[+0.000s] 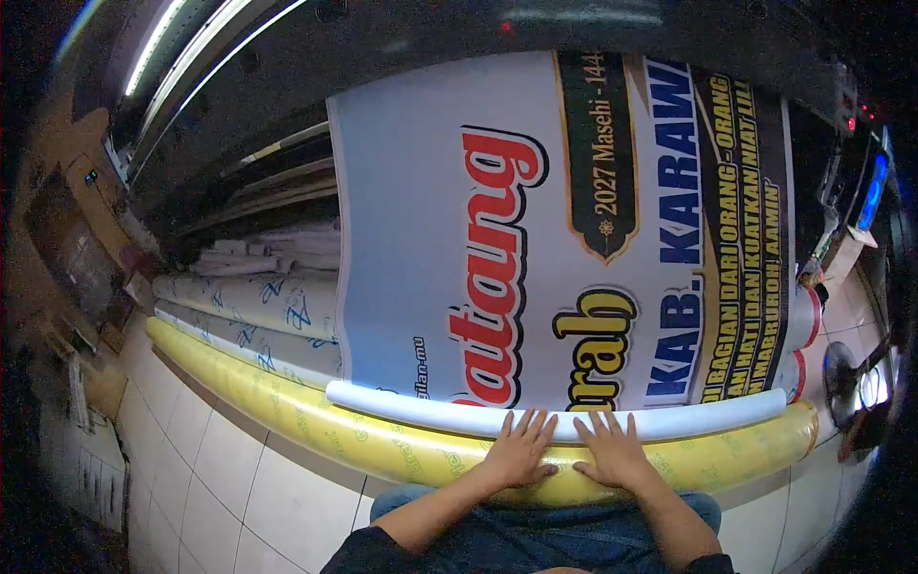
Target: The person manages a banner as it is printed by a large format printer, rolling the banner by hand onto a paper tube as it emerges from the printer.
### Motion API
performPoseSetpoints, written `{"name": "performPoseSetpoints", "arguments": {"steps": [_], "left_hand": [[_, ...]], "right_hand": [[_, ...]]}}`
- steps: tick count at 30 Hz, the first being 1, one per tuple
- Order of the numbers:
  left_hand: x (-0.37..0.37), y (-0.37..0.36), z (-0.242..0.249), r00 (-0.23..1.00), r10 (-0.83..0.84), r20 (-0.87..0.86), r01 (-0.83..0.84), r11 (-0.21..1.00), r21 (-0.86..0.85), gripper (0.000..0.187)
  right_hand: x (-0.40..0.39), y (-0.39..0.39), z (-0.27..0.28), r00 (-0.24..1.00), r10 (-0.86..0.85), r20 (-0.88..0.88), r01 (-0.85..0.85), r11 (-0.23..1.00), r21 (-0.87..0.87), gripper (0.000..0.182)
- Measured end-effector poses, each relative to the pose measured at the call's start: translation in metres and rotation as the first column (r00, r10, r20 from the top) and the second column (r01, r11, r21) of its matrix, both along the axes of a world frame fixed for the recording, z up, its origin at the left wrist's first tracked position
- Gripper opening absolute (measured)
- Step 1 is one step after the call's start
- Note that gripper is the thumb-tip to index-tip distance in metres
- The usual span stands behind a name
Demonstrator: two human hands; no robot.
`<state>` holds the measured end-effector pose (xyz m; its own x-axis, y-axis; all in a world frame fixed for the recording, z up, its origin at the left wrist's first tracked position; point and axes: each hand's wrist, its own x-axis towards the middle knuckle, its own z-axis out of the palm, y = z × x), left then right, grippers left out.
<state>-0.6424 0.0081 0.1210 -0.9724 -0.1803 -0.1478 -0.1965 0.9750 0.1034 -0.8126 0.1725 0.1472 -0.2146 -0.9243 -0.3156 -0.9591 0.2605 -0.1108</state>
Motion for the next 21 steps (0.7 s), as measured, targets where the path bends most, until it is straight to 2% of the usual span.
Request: {"name": "performPoseSetpoints", "arguments": {"steps": [6, 9, 10, 12, 13, 17, 21], "left_hand": [[0.001, -0.002, 0.002, 0.999, -0.017, -0.034, 0.017, 1.000, 0.009, 0.094], [0.002, -0.003, 0.005, 1.000, -0.010, -0.020, 0.011, 1.000, 0.029, 0.094], [0.002, -0.004, 0.007, 1.000, -0.007, -0.027, 0.008, 1.000, 0.021, 0.094], [0.001, -0.004, 0.013, 1.000, -0.017, 0.020, 0.016, 0.999, 0.046, 0.096], [0.002, -0.004, 0.011, 1.000, -0.029, 0.012, 0.029, 0.999, 0.018, 0.096], [0.001, -0.003, 0.010, 0.999, -0.039, 0.036, 0.040, 0.999, -0.037, 0.097], [0.001, -0.005, 0.009, 0.999, -0.031, 0.007, 0.031, 0.999, -0.009, 0.097]], "right_hand": [[0.003, -0.004, 0.004, 0.998, 0.019, -0.052, -0.021, 0.999, -0.028, 0.090], [0.010, -0.011, 0.007, 0.989, -0.108, -0.105, 0.067, 0.940, -0.335, 0.090], [0.009, -0.011, 0.002, 0.988, -0.106, -0.111, 0.062, 0.938, -0.342, 0.090], [0.005, -0.009, -0.012, 0.999, -0.029, -0.045, 0.023, 0.990, -0.136, 0.089], [0.008, -0.008, -0.015, 0.998, -0.018, -0.065, 0.009, 0.992, -0.129, 0.089], [0.007, -0.006, -0.006, 0.999, -0.029, -0.027, 0.025, 0.993, -0.119, 0.087], [0.015, -0.009, 0.010, 0.995, -0.068, -0.077, 0.044, 0.959, -0.282, 0.091]]}}
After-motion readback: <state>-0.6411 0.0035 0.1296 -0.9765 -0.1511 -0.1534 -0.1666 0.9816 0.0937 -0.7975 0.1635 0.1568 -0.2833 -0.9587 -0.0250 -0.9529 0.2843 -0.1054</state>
